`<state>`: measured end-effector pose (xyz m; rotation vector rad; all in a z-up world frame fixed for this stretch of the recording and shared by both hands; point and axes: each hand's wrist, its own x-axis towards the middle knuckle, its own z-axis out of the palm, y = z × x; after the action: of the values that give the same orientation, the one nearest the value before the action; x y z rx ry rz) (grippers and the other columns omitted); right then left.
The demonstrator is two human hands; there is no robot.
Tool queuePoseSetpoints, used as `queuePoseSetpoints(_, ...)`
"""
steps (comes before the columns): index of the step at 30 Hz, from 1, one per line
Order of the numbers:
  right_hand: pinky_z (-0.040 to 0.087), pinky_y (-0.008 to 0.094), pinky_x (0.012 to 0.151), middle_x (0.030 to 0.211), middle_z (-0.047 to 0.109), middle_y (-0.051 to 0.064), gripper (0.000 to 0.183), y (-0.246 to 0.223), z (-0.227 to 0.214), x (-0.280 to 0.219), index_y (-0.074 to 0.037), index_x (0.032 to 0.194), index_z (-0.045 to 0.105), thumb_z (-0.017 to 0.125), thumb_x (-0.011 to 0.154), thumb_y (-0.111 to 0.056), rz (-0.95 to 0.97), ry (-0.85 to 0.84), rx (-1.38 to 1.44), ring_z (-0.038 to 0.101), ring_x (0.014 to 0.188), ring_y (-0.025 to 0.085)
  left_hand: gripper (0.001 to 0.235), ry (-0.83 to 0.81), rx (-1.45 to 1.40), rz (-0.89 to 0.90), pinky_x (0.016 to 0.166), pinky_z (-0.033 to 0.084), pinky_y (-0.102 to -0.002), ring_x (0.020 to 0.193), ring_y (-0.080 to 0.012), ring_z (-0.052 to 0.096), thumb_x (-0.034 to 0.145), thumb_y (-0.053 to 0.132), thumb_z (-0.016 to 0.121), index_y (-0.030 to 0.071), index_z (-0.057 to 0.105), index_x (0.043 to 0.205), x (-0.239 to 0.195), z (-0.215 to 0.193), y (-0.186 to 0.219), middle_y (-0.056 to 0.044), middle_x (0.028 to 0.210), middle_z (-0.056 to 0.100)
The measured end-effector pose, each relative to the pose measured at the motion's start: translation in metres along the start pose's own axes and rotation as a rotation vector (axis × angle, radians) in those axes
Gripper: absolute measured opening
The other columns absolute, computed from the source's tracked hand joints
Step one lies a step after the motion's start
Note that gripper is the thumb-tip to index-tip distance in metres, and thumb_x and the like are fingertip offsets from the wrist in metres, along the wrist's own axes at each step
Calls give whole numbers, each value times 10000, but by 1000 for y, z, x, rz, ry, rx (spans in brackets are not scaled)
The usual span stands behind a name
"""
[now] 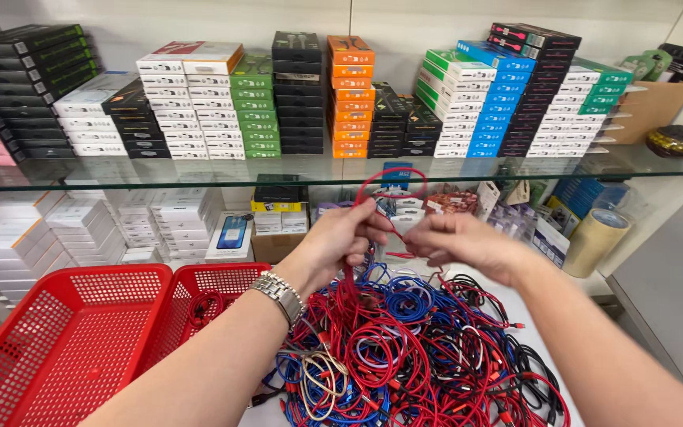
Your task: The person untangles and coils various colored USB cables from a large pile on a counter. They place the coiled cables into red plastic baskets. The person handles red, blue, beige, and purple cables throughout the clip.
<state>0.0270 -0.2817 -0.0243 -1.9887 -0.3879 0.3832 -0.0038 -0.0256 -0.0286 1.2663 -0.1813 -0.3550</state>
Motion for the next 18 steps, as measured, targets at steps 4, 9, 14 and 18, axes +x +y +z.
queuePoseSetpoints(4, 488, 361, 943, 1229, 693, 89, 444, 65, 39, 15, -105, 1268, 655, 760, 864, -259, -256, 82, -389, 626, 1115, 204, 444, -26, -172, 56, 423, 282, -221, 441, -42, 321, 1081, 354, 469, -23, 680, 980, -6, -18, 11, -64, 766, 652)
queuePoseSetpoints(9, 541, 372, 983, 1245, 749, 103, 392, 101, 63, 34, -133, 1245, 666, 723, 927, -354, 5, 169, -418, 714, 1074, 221, 405, -15, -336, 126, 409, 283, -224, 418, -51, 322, 1078, 338, 466, 8, 636, 916, -19, -38, 17, -95, 754, 649)
queuePoseSetpoints(14, 504, 403, 901, 1276, 639, 142, 508, 81, 84, 61, -132, 1370, 578, 712, 897, -258, -395, 382, -334, 613, 1083, 237, 375, -112, -412, 102, 406, 282, -228, 414, -66, 329, 1077, 322, 470, 37, 608, 878, -29, -45, 7, -106, 772, 663)
queuePoseSetpoints(18, 556, 413, 917, 1081, 798, 146, 306, 37, 95, 47, -172, 1250, 706, 559, 1036, -334, -332, 213, -369, 716, 1034, 281, 394, 153, -332, 141, 415, 317, -242, 407, -74, 337, 1064, 327, 464, 9, 642, 915, -38, -58, 11, -118, 806, 711)
